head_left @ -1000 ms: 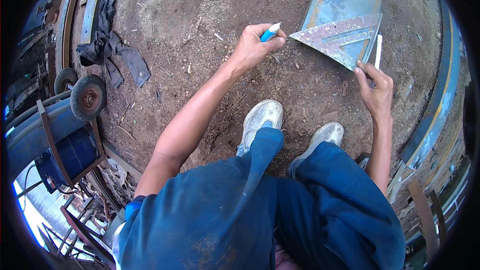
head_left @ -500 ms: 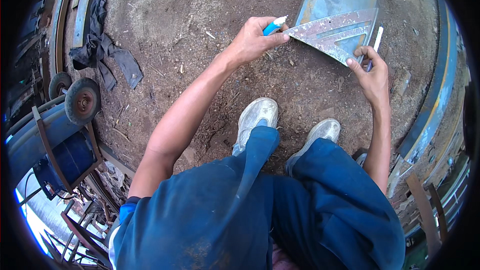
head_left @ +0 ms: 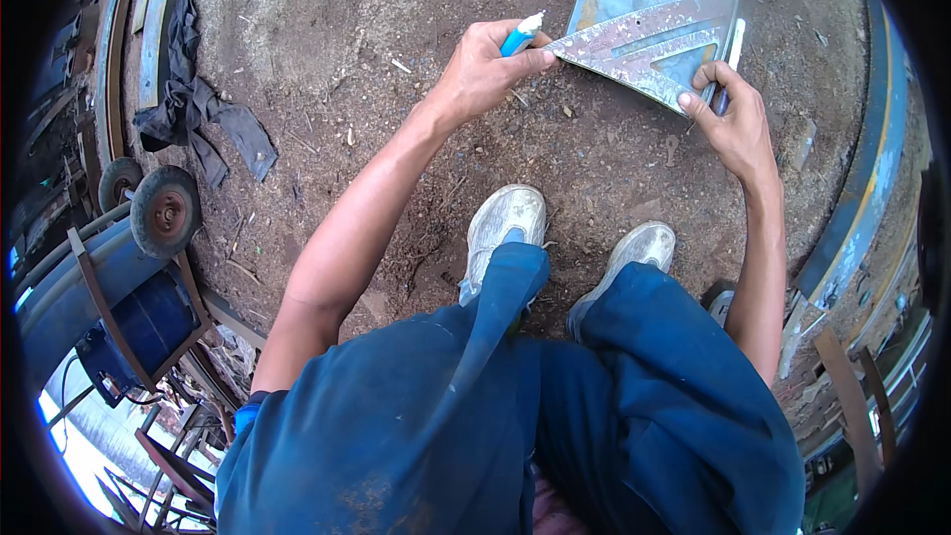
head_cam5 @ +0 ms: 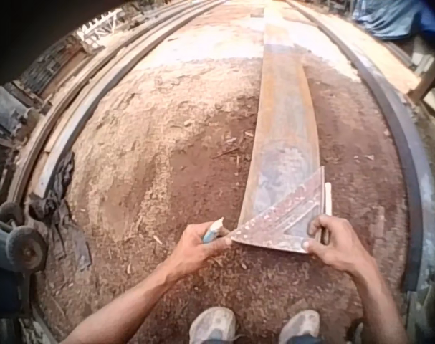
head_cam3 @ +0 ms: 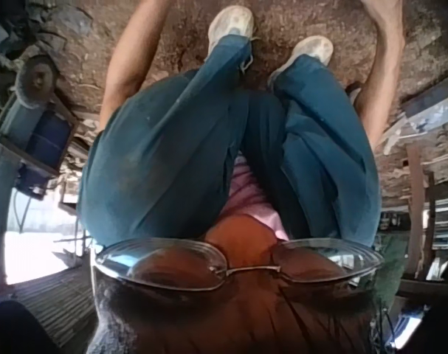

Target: Marking measurements on steel beams using a speed square and marker.

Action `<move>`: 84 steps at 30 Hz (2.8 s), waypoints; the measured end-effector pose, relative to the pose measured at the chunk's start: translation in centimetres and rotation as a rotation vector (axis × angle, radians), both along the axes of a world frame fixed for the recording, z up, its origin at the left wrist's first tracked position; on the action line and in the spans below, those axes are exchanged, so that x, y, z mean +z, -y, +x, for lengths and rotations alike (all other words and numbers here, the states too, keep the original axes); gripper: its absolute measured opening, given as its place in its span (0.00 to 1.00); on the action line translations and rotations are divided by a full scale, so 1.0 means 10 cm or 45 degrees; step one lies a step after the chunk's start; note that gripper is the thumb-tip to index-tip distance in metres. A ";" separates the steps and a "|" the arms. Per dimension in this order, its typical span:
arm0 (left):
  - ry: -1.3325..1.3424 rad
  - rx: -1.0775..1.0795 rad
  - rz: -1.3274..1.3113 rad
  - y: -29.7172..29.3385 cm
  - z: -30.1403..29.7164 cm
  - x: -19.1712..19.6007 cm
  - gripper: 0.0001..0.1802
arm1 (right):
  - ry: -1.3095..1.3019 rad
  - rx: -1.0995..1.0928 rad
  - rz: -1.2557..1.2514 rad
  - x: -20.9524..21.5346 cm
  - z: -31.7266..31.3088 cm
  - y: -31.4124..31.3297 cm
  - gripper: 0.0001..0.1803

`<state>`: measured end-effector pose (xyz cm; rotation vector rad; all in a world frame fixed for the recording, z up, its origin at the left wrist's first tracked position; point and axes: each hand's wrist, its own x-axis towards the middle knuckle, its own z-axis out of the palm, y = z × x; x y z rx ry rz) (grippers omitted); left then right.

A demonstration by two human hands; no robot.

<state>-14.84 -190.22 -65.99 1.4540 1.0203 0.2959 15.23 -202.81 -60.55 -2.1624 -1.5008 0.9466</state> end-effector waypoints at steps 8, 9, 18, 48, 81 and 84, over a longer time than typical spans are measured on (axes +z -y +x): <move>0.043 0.007 -0.035 -0.01 0.01 0.01 0.11 | 0.004 0.068 0.042 0.03 0.00 0.00 0.17; 0.040 0.009 -0.035 -0.01 -0.01 0.01 0.11 | 0.001 0.070 0.042 0.03 0.00 0.00 0.17; 0.080 0.019 -0.136 0.00 -0.03 -0.05 0.09 | -0.008 0.072 0.025 0.00 0.00 0.03 0.17; 0.377 0.413 -0.878 0.07 0.08 -0.04 0.16 | 0.092 0.210 -0.007 -0.13 0.23 -0.11 0.19; 0.074 0.475 -0.257 0.19 0.32 0.16 0.10 | -0.049 0.241 -0.085 0.01 0.29 -0.17 0.19; 0.076 0.471 -0.253 0.19 0.31 0.16 0.10 | -0.045 0.199 -0.032 -0.04 0.28 -0.15 0.18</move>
